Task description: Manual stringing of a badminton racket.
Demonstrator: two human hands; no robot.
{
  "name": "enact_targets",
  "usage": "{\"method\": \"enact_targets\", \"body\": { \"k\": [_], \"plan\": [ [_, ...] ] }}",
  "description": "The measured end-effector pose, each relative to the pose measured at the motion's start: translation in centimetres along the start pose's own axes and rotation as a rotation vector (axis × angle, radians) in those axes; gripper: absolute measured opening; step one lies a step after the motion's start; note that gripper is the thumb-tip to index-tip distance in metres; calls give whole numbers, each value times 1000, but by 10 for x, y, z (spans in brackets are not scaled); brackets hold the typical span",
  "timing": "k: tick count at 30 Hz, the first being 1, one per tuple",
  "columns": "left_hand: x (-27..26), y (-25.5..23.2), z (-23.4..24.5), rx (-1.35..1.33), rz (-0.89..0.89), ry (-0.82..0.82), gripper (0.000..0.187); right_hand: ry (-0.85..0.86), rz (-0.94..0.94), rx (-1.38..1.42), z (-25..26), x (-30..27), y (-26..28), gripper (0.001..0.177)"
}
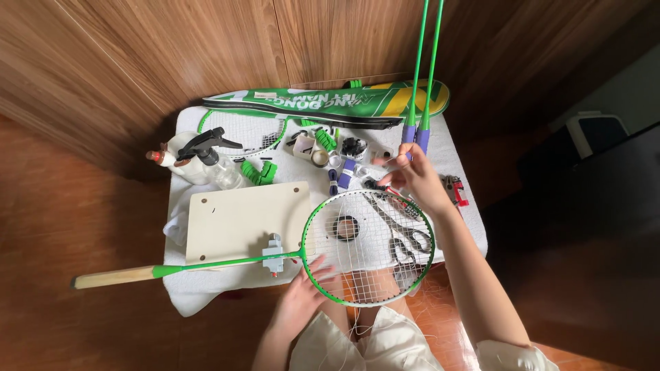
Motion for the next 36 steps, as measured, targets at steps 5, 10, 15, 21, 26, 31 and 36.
{"method": "enact_targets", "body": {
  "k": [5,10,15,21,26,31,36],
  "plan": [
    [-48,-22,16,673,241,3,60,164,-33,431,-32,-5,4,11],
    [-58,-59,-27,903,306,119,55,211,48,359,-61,-9,17,31],
    [-37,-97,-68,996,11,35,53,138,70,122,-75,-12,5,23],
    [10,-128,-101,1399,-680,-349,17,-82,420,-537,-95,-51,45,17],
    [53,-127,-109,1670,-905,-247,13,-218,460,-704,-93,-70,25,17],
    [86,-118,-99,1743,-807,-197,16,-221,370,-729,-95,-85,24,23],
    [87,-115,-98,1918,-599,-257,23,-225,332,-801,-94,-92,23,19]
  ]
}}
Point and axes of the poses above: each hand's wrist, its own x-axis towards the middle knuckle, its own z-axis out of the back of the hand, y = z × x, the point moved 3 cm from there along x, towards the middle knuckle
